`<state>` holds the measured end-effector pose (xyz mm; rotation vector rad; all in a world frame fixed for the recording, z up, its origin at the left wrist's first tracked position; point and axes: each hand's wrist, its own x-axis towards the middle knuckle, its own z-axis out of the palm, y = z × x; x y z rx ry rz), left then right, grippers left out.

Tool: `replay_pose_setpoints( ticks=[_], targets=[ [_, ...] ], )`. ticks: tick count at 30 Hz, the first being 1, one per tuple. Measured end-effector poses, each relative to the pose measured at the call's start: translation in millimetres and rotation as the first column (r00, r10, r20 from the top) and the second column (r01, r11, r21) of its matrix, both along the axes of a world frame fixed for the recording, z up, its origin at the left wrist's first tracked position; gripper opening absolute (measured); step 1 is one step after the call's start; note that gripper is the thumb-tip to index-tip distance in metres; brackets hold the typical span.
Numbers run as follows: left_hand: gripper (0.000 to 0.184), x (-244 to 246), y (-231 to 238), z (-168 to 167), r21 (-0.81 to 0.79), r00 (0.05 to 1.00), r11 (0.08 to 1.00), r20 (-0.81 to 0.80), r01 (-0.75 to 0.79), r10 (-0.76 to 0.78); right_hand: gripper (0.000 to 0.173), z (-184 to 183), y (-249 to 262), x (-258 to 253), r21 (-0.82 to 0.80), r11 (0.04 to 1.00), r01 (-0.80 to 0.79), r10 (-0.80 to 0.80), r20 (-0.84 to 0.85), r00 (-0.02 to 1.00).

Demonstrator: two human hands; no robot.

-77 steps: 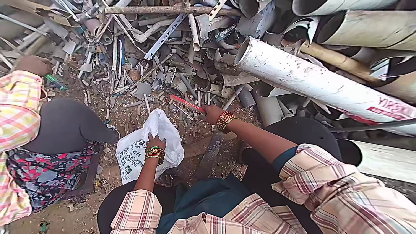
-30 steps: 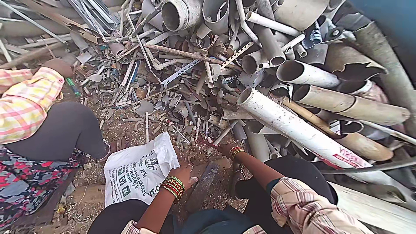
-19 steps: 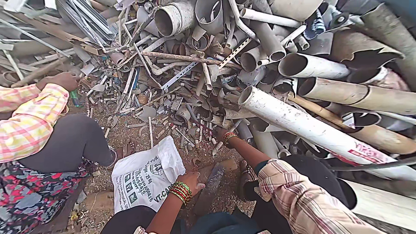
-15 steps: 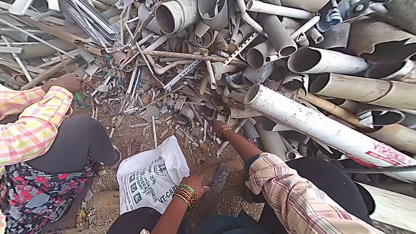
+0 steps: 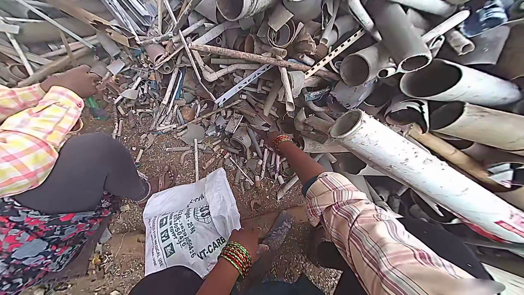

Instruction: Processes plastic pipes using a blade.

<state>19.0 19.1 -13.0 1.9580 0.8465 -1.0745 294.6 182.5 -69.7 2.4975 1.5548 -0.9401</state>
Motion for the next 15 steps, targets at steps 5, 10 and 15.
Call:
replay_pose_setpoints(
  ticks=[5,10,15],
  targets=[
    [0.062,0,3,2,-0.004,1.000,1.000,0.003,-0.004,0.004,0.041,39,-2,2,-0.169,0.957,-0.237,0.254,0.086,0.963],
    [0.063,1,0,3,0.001,1.000,1.000,0.008,-0.003,0.003,0.043,86,-56,-27,-0.287,0.902,-0.322,0.369,0.124,0.921],
    [0.063,1,-4,4,0.016,0.999,0.999,0.016,0.028,-0.028,0.034,79,-109,-30,-0.396,0.852,-0.342,0.415,0.113,0.903]
  ],
)
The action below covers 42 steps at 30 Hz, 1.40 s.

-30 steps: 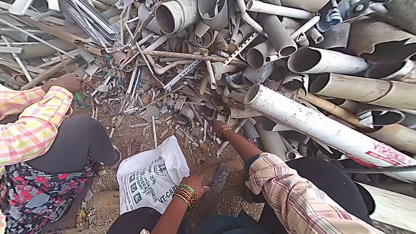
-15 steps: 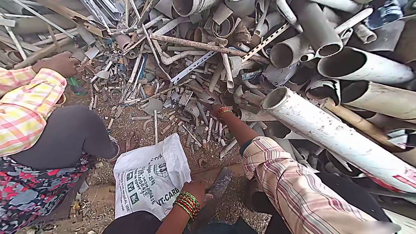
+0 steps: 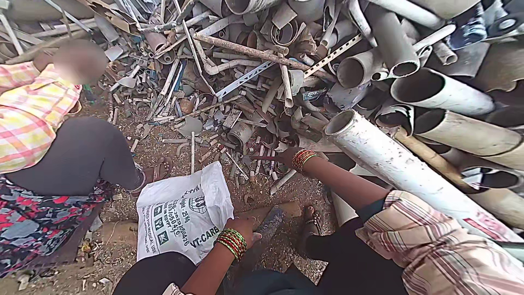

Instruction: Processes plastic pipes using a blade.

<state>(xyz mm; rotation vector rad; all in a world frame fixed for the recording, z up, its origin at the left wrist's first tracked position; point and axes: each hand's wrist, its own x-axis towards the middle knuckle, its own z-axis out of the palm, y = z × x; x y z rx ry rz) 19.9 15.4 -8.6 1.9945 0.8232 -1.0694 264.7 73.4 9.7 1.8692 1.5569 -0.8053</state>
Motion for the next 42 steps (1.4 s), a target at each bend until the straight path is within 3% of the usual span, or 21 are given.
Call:
replay_pose_setpoints(
  ticks=[4,6,11,15,22,25,31,37,42],
  targets=[
    [0.064,1,-4,1,-0.003,1.000,1.000,0.000,0.006,-0.006,0.044,1,-27,7,-0.082,0.996,0.038,-0.039,-0.010,0.999],
    [0.064,2,-5,2,-0.006,1.000,1.000,-0.005,0.013,-0.013,0.040,9,-27,10,-0.069,0.996,0.059,-0.062,-0.052,0.997],
    [0.062,4,-5,-1,-0.004,1.000,1.000,-0.001,0.023,-0.023,0.040,-14,-2,22,0.199,0.960,0.196,-0.173,-0.125,0.977],
    [0.062,6,-5,-2,-0.008,1.000,1.000,-0.004,0.019,-0.019,0.042,-78,16,20,0.240,0.874,0.422,-0.376,-0.215,0.902],
    [0.063,2,-3,-8,-0.036,0.999,0.999,-0.044,0.009,-0.011,0.053,-217,-22,-22,0.067,0.711,0.700,-0.609,-0.438,0.661],
    [0.064,-1,-5,-13,-0.069,0.997,0.998,-0.069,0.015,-0.019,0.050,-261,-41,-32,0.019,0.717,0.697,-0.619,-0.442,0.649],
    [0.060,-8,0,-27,-0.107,0.995,0.994,-0.098,-0.008,-0.003,0.056,-295,-27,-38,0.044,0.742,0.669,-0.587,-0.440,0.679],
    [0.058,-11,5,-37,-0.129,0.993,0.991,-0.118,-0.026,0.010,0.064,-303,-14,-45,-0.067,0.691,0.719,-0.685,-0.378,0.623],
    [0.057,-12,7,-38,-0.142,0.993,0.989,-0.116,-0.037,0.021,0.063,-317,-15,-35,-0.045,0.691,0.721,-0.669,-0.417,0.615]
  ],
)
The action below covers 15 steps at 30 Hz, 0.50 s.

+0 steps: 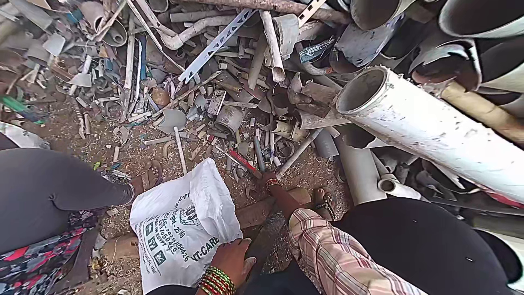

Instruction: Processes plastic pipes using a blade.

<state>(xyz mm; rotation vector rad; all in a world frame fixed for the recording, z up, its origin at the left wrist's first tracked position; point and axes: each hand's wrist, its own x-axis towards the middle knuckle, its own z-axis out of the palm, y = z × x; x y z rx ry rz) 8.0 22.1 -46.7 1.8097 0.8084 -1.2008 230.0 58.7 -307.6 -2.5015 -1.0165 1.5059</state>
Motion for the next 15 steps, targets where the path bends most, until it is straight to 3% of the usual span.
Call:
replay_pose_setpoints(
  ticks=[6,10,13,15],
  targets=[
    [0.058,2,-4,0,0.027,1.000,1.000,0.017,-0.015,0.015,0.065,29,0,3,0.035,0.994,-0.104,0.100,0.103,0.990],
    [0.059,6,-8,4,0.062,0.999,0.998,0.032,0.014,-0.016,0.061,64,-6,-5,0.115,0.984,-0.134,0.125,0.080,0.989],
    [0.059,2,-3,4,0.111,0.995,0.994,0.095,-0.023,0.012,0.059,102,-19,-15,0.207,0.978,-0.006,0.021,-0.071,0.997],
    [0.060,1,5,6,0.164,0.992,0.985,0.125,-0.052,0.032,0.053,131,-27,-21,0.216,0.956,0.198,-0.140,-0.258,0.956]
  ],
)
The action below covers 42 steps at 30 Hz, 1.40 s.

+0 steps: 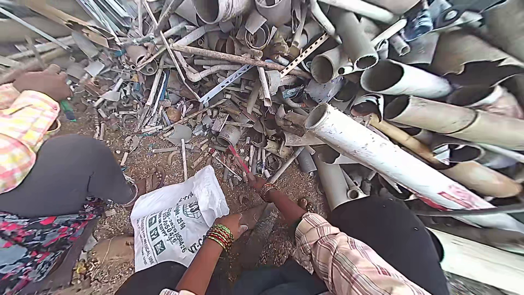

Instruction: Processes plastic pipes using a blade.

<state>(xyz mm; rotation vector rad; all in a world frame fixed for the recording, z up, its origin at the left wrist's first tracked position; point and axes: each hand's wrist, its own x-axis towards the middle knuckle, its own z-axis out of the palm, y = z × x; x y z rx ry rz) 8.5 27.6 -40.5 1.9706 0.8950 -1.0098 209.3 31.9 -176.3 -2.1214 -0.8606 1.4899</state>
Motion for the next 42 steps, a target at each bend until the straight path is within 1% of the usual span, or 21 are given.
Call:
replay_pose_setpoints(
  ticks=[1,2,5,8,11,13,15,16,17,19,22,24,25,26,28,30,32,35,38,40,42],
  targets=[
    [0.059,0,5,2,0.026,1.000,1.000,0.012,-0.014,0.013,0.047,13,-3,-2,-0.005,0.996,0.090,-0.090,-0.074,0.993],
    [0.059,-1,9,4,0.049,0.999,0.999,0.024,-0.024,0.023,0.041,29,-7,-2,-0.033,0.991,0.132,-0.135,-0.132,0.982],
    [0.058,-3,16,10,0.135,0.991,0.987,0.110,-0.084,0.069,0.033,101,-27,0,-0.078,0.986,0.150,-0.166,-0.280,0.946],
    [0.062,2,11,22,0.212,0.957,0.962,0.270,-0.170,0.109,0.029,177,-59,-4,-0.028,0.997,0.066,-0.071,-0.251,0.965],
    [0.076,12,-1,26,0.231,0.899,0.954,0.432,-0.189,0.073,0.026,218,-94,-5,0.070,0.997,-0.030,0.050,-0.290,0.956],
    [0.076,18,-9,23,0.243,0.869,0.955,0.495,-0.170,0.029,0.024,220,-111,-4,0.168,0.982,-0.084,0.144,-0.388,0.910],
    [0.063,22,-16,23,0.232,0.846,0.956,0.532,-0.181,0.031,0.026,217,-121,-8,0.228,0.969,-0.098,0.192,-0.438,0.878],
    [0.056,23,-17,19,0.220,0.828,0.953,0.558,-0.209,0.053,0.029,220,-124,-12,0.241,0.967,-0.083,0.177,-0.406,0.897],
    [0.052,23,-17,16,0.197,0.815,0.951,0.574,-0.237,0.084,0.033,222,-124,-16,0.245,0.967,-0.069,0.154,-0.344,0.926],
    [0.053,21,-17,11,0.141,0.799,0.945,0.578,-0.295,0.163,0.040,227,-119,-15,0.267,0.962,-0.048,0.105,-0.202,0.974],
    [0.062,24,-16,10,0.100,0.804,0.922,0.531,-0.375,0.269,0.037,227,-107,4,0.368,0.926,0.081,-0.039,-0.120,0.992],
    [0.063,24,-17,10,0.008,0.734,0.871,0.543,-0.491,0.408,0.035,222,-99,16,0.419,0.891,0.174,-0.135,-0.121,0.983],
    [0.062,24,-16,8,-0.044,0.671,0.824,0.556,-0.565,0.490,0.038,219,-96,21,0.436,0.879,0.194,-0.168,-0.097,0.981],
    [0.057,24,-14,4,-0.101,0.597,0.768,0.568,-0.633,0.567,0.046,218,-92,24,0.442,0.878,0.182,-0.174,-0.060,0.983],
    [0.049,24,-8,-1,-0.202,0.481,0.666,0.547,-0.718,0.685,0.057,215,-84,28,0.417,0.906,0.070,-0.104,0.060,0.993],
    [0.047,24,-2,1,-0.263,0.413,0.597,0.515,-0.758,0.751,0.054,209,-77,28,0.349,0.931,-0.108,0.036,0.206,0.978],
    [0.046,25,1,4,-0.304,0.358,0.537,0.484,-0.787,0.798,0.050,203,-73,27,0.269,0.936,-0.229,0.156,0.268,0.951],
    [0.046,26,3,7,-0.411,0.261,0.448,0.435,-0.794,0.862,0.044,195,-74,25,0.270,0.923,-0.273,0.191,0.293,0.937],
    [0.060,25,3,9,-0.577,0.146,0.329,0.340,-0.747,0.929,0.045,197,-76,29,0.362,0.904,-0.227,0.132,0.270,0.954],
    [0.067,26,0,14,-0.630,0.126,0.313,0.324,-0.711,0.938,0.041,197,-75,33,0.410,0.880,-0.241,0.129,0.281,0.951],
    [0.068,26,-2,17,-0.628,0.143,0.352,0.359,-0.694,0.922,0.041,198,-74,34,0.301,0.895,-0.330,0.222,0.341,0.914]
  ],
)
